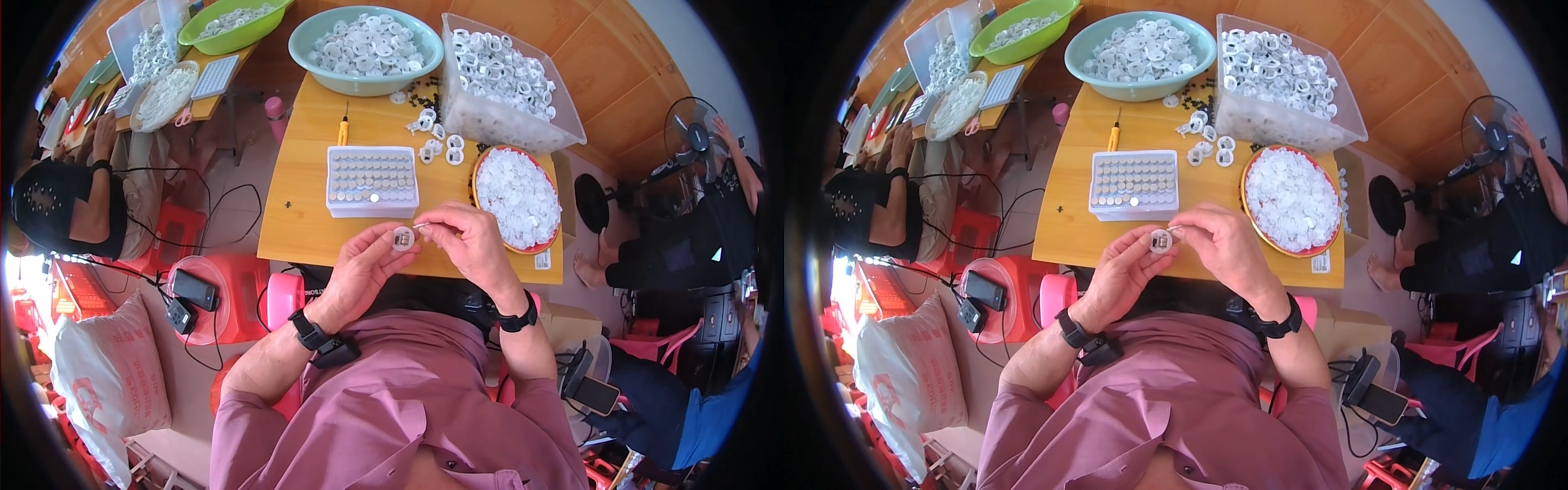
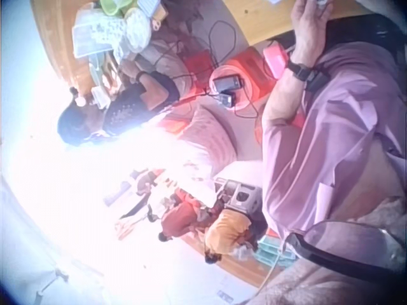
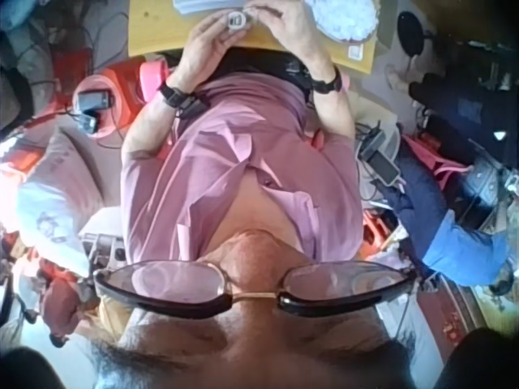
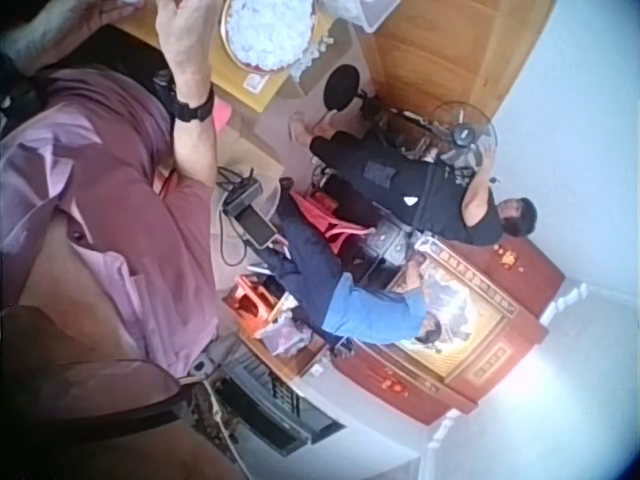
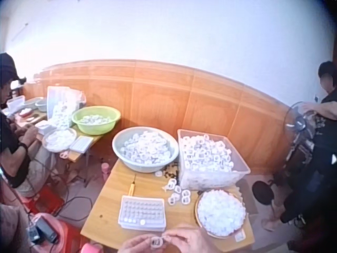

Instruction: Assembling small white plastic components into a grid-like tray and checking them.

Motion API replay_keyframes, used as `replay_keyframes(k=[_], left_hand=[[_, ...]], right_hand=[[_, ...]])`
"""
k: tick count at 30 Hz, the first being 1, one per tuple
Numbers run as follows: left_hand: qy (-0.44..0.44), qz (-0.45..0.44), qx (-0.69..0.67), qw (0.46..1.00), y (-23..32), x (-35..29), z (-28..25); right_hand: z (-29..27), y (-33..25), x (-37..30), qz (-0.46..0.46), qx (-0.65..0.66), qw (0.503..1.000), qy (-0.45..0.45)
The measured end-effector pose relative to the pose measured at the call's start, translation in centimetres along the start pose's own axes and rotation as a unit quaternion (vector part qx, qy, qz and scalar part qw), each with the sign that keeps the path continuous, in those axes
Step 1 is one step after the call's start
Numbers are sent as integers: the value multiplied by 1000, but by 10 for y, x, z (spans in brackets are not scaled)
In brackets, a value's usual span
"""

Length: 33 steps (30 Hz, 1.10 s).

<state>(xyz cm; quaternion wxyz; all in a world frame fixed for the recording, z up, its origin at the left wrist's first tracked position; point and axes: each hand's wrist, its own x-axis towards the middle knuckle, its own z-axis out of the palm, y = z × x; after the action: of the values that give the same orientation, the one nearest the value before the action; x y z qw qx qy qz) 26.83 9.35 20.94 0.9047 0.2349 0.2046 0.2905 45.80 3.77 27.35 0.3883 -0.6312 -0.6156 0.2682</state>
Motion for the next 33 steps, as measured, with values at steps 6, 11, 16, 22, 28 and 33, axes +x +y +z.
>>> replay_keyframes(k=[6, 11, 16, 22, 28, 33], left_hand=[[4, -5, 4, 1000, 0, 1, -1], [8, -5, 8, 1000, -2, 2, -2], [5, -2, 4, 1000, -4, 2, -6], [6, -5, 4, 1000, -4, 3, -4], [4, -2, 4, 1000, -5, 3, -5], [8, 2, 13, 1000, -8, 4, -9]], right_hand=[[3, -12, -5, 96, 83, 992, -5], [8, -5, -6, 5, 29, 1000, -9], [13, -13, -5, 94, 43, 994, -40], [16, -9, -3, 4, -25, 1000, -2], [19, -4, -3, -19, -39, 999, 6], [22, -1, -4, -43, -51, 998, 23]])
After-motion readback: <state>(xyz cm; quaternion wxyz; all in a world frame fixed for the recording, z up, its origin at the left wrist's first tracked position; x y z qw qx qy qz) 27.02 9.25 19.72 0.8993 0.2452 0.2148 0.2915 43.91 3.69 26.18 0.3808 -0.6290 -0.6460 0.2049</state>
